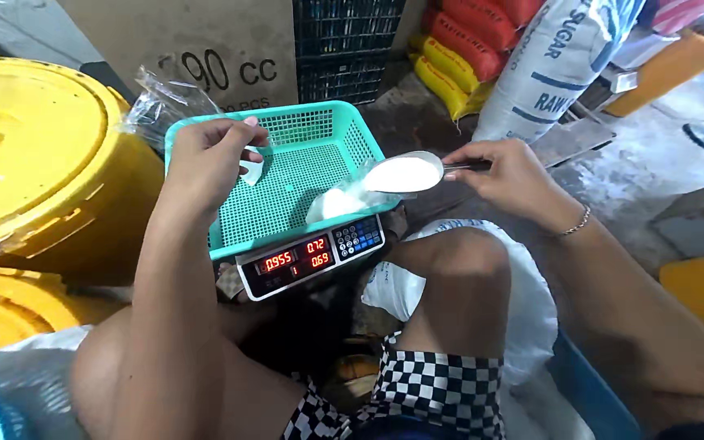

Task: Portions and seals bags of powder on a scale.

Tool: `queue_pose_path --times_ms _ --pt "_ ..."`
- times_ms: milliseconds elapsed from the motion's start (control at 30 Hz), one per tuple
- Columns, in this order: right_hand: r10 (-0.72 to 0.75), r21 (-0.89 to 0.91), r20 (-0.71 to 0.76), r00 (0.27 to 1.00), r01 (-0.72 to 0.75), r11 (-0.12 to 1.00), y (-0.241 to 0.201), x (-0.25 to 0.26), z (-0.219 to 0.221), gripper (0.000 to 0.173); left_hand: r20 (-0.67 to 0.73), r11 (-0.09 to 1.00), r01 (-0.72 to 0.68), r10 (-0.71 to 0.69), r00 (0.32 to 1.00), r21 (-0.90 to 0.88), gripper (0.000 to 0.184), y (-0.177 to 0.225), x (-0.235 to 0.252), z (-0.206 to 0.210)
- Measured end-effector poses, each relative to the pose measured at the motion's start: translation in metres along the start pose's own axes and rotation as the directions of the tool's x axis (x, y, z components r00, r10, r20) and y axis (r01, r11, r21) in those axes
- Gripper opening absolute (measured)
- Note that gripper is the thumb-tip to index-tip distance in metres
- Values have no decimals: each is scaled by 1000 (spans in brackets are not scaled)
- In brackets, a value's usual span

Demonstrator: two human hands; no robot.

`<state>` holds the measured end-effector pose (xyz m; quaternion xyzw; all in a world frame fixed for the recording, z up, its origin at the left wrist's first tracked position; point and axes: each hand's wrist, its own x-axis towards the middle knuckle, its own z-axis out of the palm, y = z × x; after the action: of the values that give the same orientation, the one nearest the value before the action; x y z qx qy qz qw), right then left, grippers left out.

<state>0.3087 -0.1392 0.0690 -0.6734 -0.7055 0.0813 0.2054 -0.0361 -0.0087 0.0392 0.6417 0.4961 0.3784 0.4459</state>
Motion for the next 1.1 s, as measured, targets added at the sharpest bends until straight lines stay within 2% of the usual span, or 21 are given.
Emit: queue_pose_path --times_ms 533,733,1100 --pt "-26 -97 13 1000 27 995 -10 6 -5 14 -7 1000 -14 14 1000 -6 32 1 0 -3" --pt "-63 -128 2 998 63 990 -14 7 -4 14 -3 995 -98 98 995 1 30 -1 1 -3" --pt "-59 -145 22 998 61 987 -13 7 -7 14 -5 992 -124 124 992 -6 29 -3 2 -3"
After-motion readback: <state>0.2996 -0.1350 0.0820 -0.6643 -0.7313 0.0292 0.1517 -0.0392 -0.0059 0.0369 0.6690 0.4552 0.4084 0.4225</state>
